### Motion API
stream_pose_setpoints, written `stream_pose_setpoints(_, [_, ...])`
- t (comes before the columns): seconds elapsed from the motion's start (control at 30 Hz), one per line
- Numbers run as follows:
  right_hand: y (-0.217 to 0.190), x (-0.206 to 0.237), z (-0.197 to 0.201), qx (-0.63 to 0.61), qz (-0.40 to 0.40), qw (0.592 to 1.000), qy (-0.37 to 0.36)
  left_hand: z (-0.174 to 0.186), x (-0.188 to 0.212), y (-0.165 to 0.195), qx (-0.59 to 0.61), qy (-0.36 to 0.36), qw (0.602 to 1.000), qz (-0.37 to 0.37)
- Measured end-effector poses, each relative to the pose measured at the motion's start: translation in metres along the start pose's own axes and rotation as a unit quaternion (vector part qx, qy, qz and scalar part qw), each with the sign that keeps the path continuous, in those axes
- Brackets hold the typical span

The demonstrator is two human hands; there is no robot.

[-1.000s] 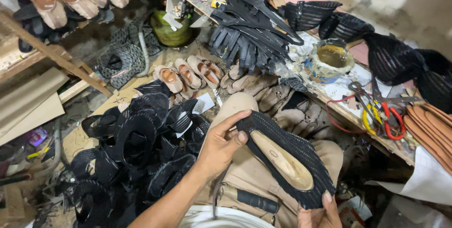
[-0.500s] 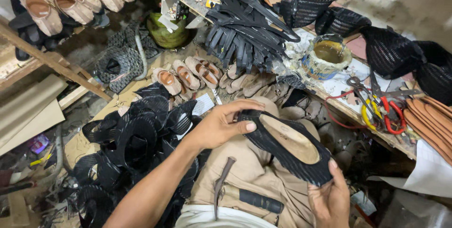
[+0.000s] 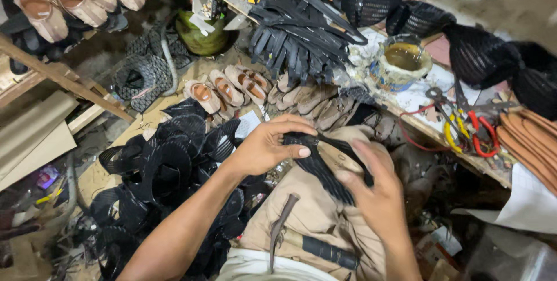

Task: The person sits on the floor of a shoe workshop and attaches a black woven shoe upper to a sole. They take an upper from a pile, apply adhesive from a glue pot, press the upper onto the insole, fit and align the edges by hand, and use pliers and a hammer to secure and shape the assembled shoe.

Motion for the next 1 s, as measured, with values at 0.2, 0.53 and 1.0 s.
stream_pose_setpoints(0.2, [-0.04,-0.025,-0.028,-0.004,0.014,0.999,0.032,-0.001,0.031,-0.057,0.314,0.18,0.913,0.188])
stream_pose_setpoints(0.53, [-0.058,0.014,-0.04,0.079,0.103,0.986,0.107,-0.028,0.055,-0.096,0.414,0.256,0.856,0.177])
stream_pose_setpoints(1.0, [-0.041,-0.001,-0.018,0.093,0.05,0.985,0.138,-0.039,0.01,-0.107,0.5,0.113,0.835,0.199])
Point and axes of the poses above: each hand's wrist, its own x-axis away from the middle knuckle, its own z-axis out of the back of the hand, y = z × x, the point moved 10 cm from there along -x, towards the middle knuckle, and after that the axes turned 4 degrees about -x, right-handed, at the moved point
